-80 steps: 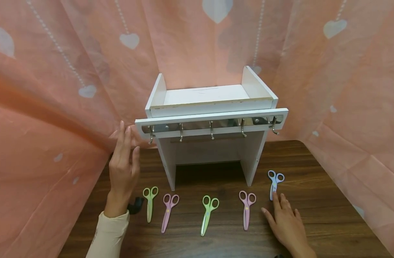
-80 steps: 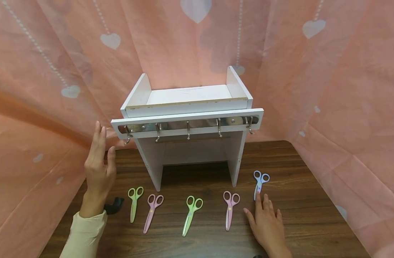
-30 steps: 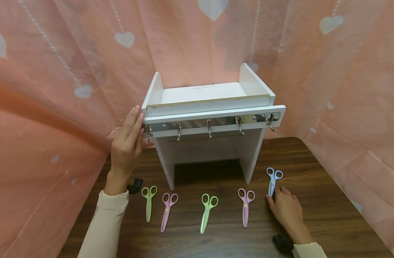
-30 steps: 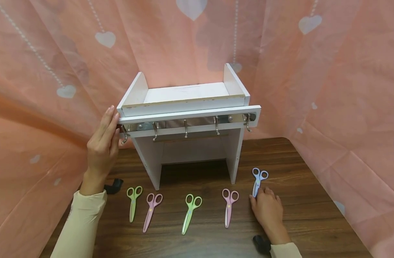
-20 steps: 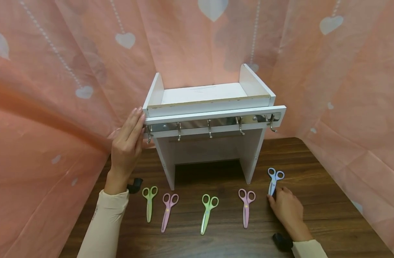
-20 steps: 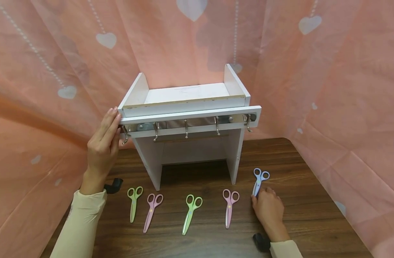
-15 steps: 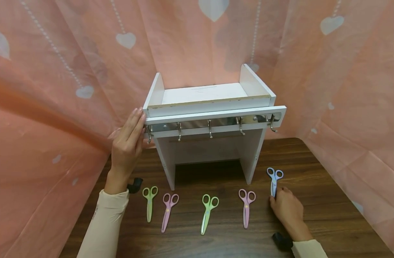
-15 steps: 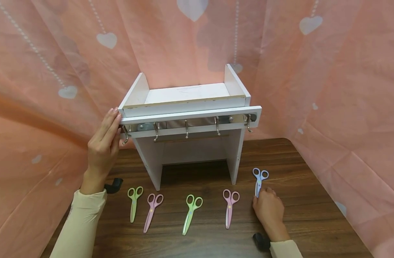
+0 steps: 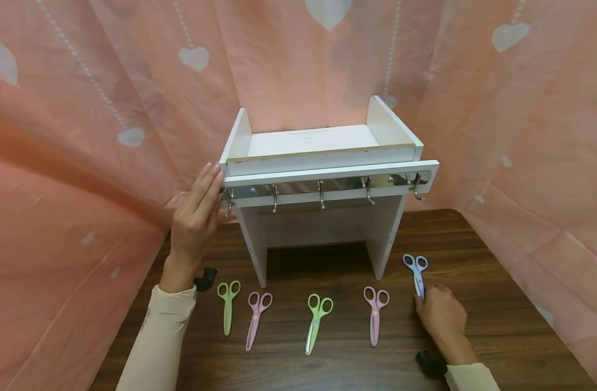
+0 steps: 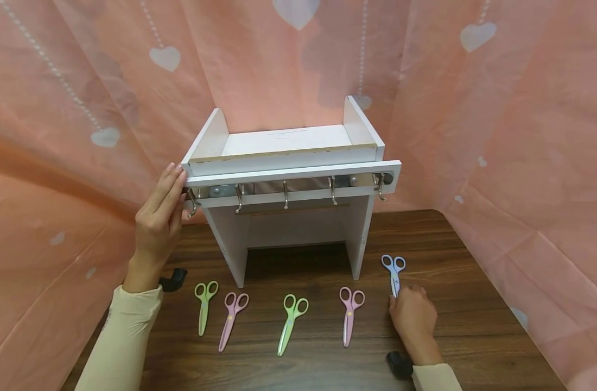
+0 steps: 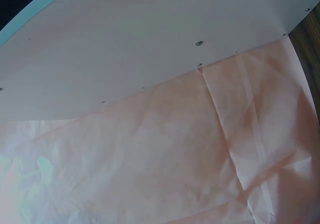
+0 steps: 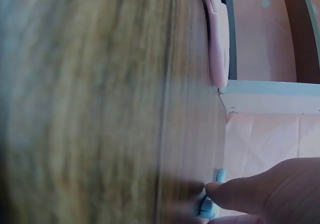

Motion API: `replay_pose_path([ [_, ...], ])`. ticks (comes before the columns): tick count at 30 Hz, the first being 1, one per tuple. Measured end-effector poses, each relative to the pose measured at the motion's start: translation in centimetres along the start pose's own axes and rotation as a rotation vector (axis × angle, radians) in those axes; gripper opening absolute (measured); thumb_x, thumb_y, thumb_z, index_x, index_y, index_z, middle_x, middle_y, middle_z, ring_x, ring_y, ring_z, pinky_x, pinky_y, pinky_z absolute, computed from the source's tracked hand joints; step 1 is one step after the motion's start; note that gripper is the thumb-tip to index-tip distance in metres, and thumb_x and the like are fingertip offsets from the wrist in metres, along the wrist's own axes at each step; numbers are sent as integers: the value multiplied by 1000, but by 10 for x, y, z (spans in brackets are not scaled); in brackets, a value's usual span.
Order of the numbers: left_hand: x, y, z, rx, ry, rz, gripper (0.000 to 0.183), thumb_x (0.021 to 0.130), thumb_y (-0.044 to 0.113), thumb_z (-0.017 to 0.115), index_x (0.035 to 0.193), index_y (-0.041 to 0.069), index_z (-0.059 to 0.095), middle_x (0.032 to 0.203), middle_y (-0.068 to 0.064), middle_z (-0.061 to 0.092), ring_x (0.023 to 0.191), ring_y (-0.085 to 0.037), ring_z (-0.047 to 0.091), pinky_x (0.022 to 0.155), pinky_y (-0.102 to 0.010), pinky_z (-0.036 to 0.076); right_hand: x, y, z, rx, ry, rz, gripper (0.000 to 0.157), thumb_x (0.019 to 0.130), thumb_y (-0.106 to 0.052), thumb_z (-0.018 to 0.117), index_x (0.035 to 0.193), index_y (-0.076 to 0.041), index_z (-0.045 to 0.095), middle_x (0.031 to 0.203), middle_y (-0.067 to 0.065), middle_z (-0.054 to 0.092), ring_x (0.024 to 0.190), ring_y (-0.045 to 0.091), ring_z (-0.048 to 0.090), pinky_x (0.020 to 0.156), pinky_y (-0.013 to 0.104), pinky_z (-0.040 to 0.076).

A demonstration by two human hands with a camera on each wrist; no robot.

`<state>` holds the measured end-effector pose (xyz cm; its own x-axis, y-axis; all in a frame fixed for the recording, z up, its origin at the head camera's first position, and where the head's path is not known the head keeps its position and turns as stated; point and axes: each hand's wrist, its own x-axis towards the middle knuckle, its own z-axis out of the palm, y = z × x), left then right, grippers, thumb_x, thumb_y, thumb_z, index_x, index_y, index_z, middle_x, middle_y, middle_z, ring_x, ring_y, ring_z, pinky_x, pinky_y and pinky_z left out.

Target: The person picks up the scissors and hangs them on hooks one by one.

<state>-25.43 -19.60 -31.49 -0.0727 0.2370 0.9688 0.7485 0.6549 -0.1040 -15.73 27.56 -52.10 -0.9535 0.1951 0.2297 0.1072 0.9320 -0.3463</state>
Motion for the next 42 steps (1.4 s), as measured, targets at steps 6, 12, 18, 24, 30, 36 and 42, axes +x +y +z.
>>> replay_pose_path([
  [6, 0, 1, -1, -1, -12, -10, 43, 87, -12, 71, 128, -2, 68, 133, -17, 66, 128, -35, 59, 106, -35, 50, -1, 2, 0, -5, 46, -17, 23, 81, -8, 78, 79, 8, 62, 76, 28, 56, 68, 51, 58, 47, 60, 45],
  [12, 0, 2, -1, -20, -5, -7, 43, 85, -15, 71, 127, -3, 68, 131, -19, 66, 127, -37, 59, 107, -35, 49, -2, 3, -2, -4, 55, -19, 22, 81, -7, 79, 82, 9, 62, 81, 30, 52, 73, 50, 55, 49, 61, 46],
  [18, 1, 2, 3, -40, 29, -1, 41, 85, -15, 71, 125, -3, 70, 128, -19, 68, 125, -38, 61, 106, -36, 50, 1, 7, -7, 8, 14, -20, 19, 82, -5, 78, 80, 7, 63, 80, 29, 53, 70, 49, 57, 49, 61, 48],
  [24, 2, 0, 5, -32, 24, 5, 38, 89, -10, 71, 126, -2, 70, 129, -17, 68, 124, -36, 62, 105, -37, 51, 5, 12, -12, 15, -52, -19, 12, 82, 1, 72, 79, 8, 63, 77, 28, 56, 65, 50, 59, 49, 61, 48],
  [30, -1, -1, 3, -8, 23, 9, 36, 93, -5, 68, 129, 0, 69, 132, -14, 67, 124, -36, 62, 105, -34, 51, 9, 13, -14, 16, -79, -10, 7, 81, 5, 66, 77, 9, 60, 75, 26, 56, 64, 49, 60, 49, 61, 48],
  [36, -2, -1, 3, -9, 22, 1, 40, 90, -10, 70, 128, -1, 69, 132, -15, 67, 125, -36, 62, 106, -35, 50, 10, 15, -15, 33, -109, 9, 7, 78, 7, 60, 73, 4, 57, 72, 24, 57, 62, 47, 59, 48, 60, 47],
  [42, -1, -1, 4, -20, 15, -16, 44, 85, -14, 72, 127, -2, 69, 132, -16, 67, 126, -36, 60, 107, -35, 49, 14, 19, -18, 57, -163, 5, 13, 79, 2, 64, 70, -1, 56, 68, 18, 57, 59, 37, 58, 47, 54, 46],
])
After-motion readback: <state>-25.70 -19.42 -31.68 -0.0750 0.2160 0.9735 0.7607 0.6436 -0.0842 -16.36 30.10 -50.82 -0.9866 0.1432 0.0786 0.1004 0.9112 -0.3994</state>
